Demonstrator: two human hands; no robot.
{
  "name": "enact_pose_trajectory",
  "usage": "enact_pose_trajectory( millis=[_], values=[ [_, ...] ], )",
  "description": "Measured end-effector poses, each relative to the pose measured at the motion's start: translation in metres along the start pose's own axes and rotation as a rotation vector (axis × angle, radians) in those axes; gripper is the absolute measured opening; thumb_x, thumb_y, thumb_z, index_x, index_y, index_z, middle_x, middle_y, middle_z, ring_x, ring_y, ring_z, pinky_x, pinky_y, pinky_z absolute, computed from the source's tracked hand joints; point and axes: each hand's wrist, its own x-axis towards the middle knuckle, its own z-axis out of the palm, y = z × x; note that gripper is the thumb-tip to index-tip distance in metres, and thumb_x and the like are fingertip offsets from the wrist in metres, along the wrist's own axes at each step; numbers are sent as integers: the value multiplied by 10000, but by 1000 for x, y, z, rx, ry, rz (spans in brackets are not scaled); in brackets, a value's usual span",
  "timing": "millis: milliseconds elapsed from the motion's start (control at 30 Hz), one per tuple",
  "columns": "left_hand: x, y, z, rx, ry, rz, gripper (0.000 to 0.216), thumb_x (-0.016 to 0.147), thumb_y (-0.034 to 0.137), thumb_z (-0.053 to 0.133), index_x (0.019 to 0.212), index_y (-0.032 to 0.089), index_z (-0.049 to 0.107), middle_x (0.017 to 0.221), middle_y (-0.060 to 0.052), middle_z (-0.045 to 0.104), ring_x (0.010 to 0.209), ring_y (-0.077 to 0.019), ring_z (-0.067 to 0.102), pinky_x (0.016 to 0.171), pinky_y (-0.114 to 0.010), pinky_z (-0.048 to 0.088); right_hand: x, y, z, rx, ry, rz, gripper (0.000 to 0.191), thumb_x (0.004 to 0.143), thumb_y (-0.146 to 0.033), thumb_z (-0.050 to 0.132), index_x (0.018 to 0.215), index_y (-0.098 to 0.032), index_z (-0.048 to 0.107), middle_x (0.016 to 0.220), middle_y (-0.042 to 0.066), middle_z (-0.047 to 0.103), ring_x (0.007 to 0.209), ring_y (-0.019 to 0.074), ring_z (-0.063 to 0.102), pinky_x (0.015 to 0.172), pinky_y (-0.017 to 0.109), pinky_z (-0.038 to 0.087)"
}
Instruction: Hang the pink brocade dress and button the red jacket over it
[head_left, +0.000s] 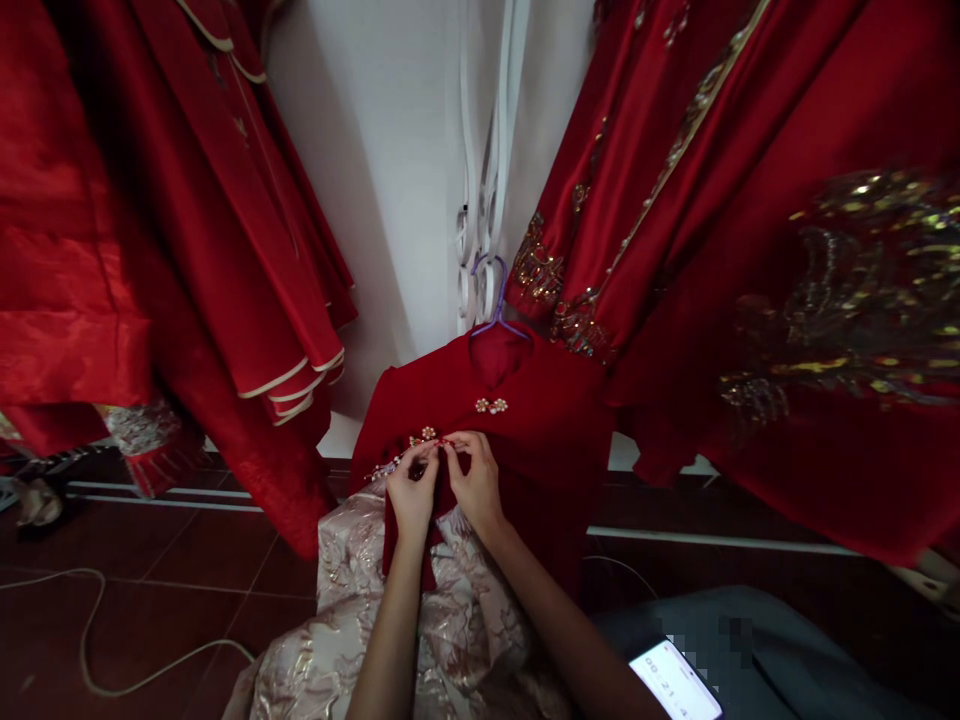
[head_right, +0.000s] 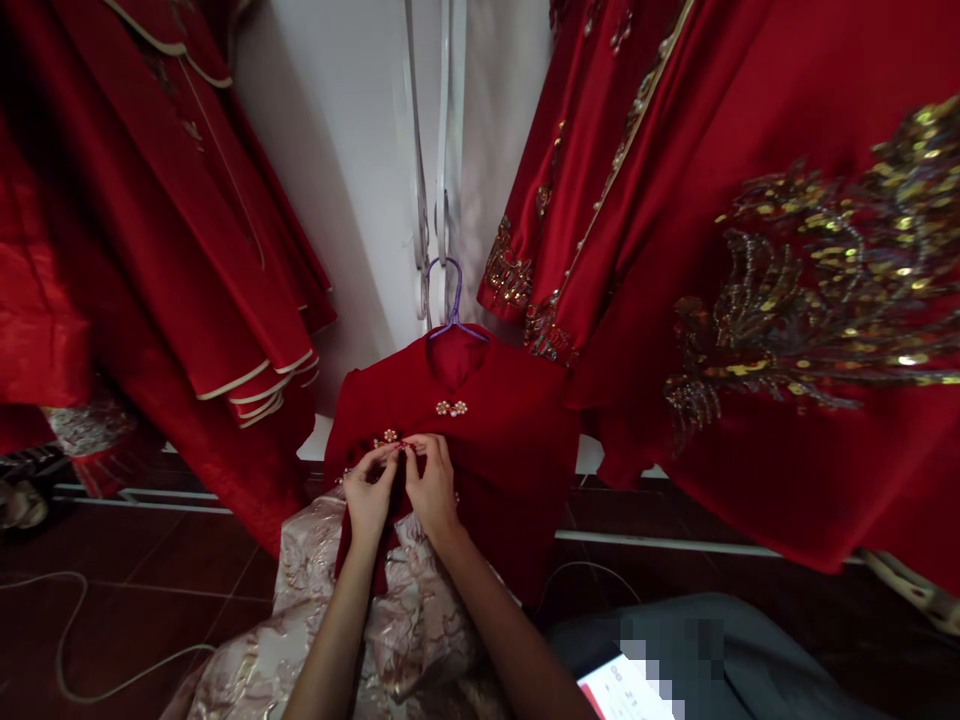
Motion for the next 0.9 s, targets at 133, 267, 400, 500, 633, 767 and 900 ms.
enact_pose_trajectory(
  millis=[133,267,400,500,633,767,900],
  values=[
    [6,-1,-1,41,-30,85,204,773,306,601,916,172,654,919,-61,653,851,-167,621,812,-315,497,4,-1,3,4,12,4,133,849,-172,458,924,-195,565,921,67,561,824,162,575,794,318,497],
    [1,5,-3,87,-141,120,240,816,267,547,1040,182,555,983,-71,592,902,-166,590,848,-341,481,11,-4,-4,45,-79,28,111,835,-187,481,906,-198,565,924,61,577,823,154,590,781,304,512],
    [-18,19,-17,332,-167,183,409,787,197,548,1182,181,443,1128,-112,467,1086,-221,483,961,-436,401,7,-8,-38,89,-276,89,140,842,-219,481,953,-200,565,934,45,620,840,139,611,755,274,521],
    [-32,28,-30,531,-120,191,446,717,153,576,1146,145,454,1143,-134,382,1137,-276,406,997,-489,346,-6,-3,-72,-33,-334,144,139,847,-250,480,919,-203,590,904,36,636,779,137,613,674,261,511],
    [-46,31,-39,615,-80,112,415,648,145,612,1033,109,462,1054,-134,380,1045,-295,440,938,-489,395,-31,15,-100,-148,-306,237,153,806,-267,527,932,-196,576,904,51,634,739,152,608,592,264,494],
    [-49,21,-43,558,-107,-3,492,645,162,618,1094,112,422,1109,-159,387,1011,-288,482,845,-451,462,-51,32,-99,-145,-284,303,227,782,-281,552,988,-186,536,862,54,631,719,161,611,606,286,496],
    [-46,18,-47,556,-285,-73,472,664,177,600,1098,150,418,1037,-116,510,895,-233,560,754,-374,486,-61,36,-92,-110,-337,356,229,781,-293,563,979,-189,516,764,27,618,689,160,608,602,284,484]
  ],
)
